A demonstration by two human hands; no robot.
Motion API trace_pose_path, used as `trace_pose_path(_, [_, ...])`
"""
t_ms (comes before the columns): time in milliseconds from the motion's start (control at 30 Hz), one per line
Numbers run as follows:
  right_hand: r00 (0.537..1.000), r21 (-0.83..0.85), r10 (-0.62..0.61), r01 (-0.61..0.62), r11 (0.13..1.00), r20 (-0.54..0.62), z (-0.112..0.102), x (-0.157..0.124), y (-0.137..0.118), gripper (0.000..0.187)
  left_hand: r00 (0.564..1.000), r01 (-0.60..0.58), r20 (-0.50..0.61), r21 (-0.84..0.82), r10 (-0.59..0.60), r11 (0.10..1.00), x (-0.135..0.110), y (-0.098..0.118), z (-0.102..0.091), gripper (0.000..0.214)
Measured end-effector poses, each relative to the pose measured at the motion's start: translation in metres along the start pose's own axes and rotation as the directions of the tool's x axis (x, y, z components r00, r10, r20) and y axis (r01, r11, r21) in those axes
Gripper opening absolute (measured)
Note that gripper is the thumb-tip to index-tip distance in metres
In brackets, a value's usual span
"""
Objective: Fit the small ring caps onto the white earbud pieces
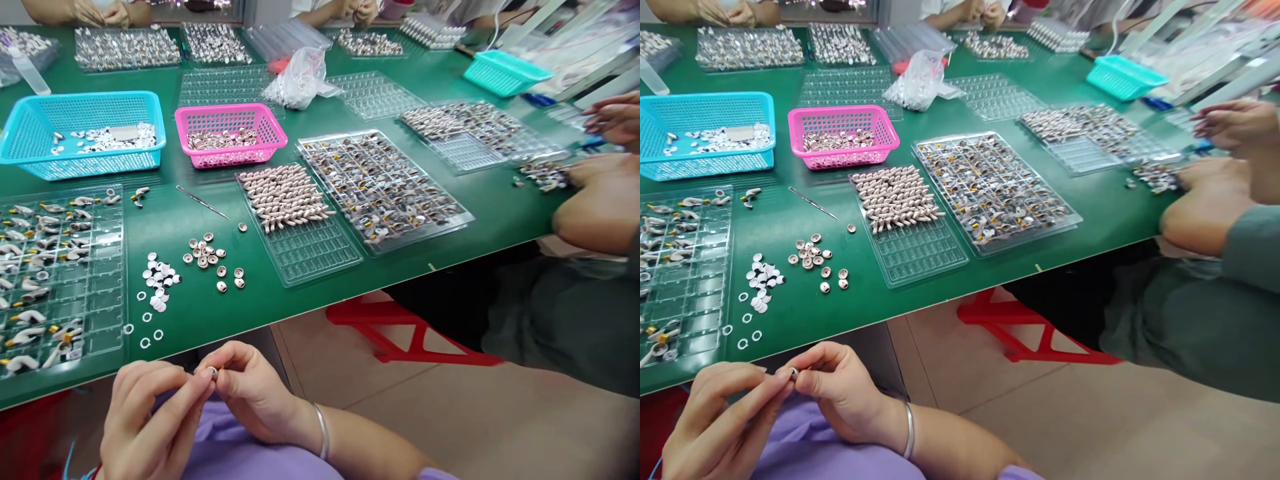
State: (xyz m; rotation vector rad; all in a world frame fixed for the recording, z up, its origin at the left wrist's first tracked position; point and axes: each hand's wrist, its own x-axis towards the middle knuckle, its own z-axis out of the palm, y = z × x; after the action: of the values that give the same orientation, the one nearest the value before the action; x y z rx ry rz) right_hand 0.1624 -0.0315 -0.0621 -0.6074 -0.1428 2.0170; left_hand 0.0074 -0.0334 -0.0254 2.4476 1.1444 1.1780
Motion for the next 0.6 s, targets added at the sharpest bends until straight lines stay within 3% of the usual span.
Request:
trace_pose_path(100, [0.999,0.034,0.029,-0.03,0.999,0.018,0.0005,0.0003,0.0005,0.026,0.999,0.0,-0.043,0.046,0.002,0.999,-0.0015,-0.0012,-0.0005,0.028])
trace_pose_path(367, [0.997,0.057,0.077,-0.076,0.995,-0.007,0.001,0.0013,0.0015,0.029,1.0,-0.018,-0.022,0.087,0.02,0.996,0.0011,-0.0005,-0.0028,0.027])
trace_pose_path(600, [0.999,-0.02,0.029,-0.03,0.999,-0.035,0.0014,0.001,-0.0004,0.026,0.999,-0.037,0.003,0.073,0.037,0.997,-0.0013,-0.0013,-0.0045,0.027])
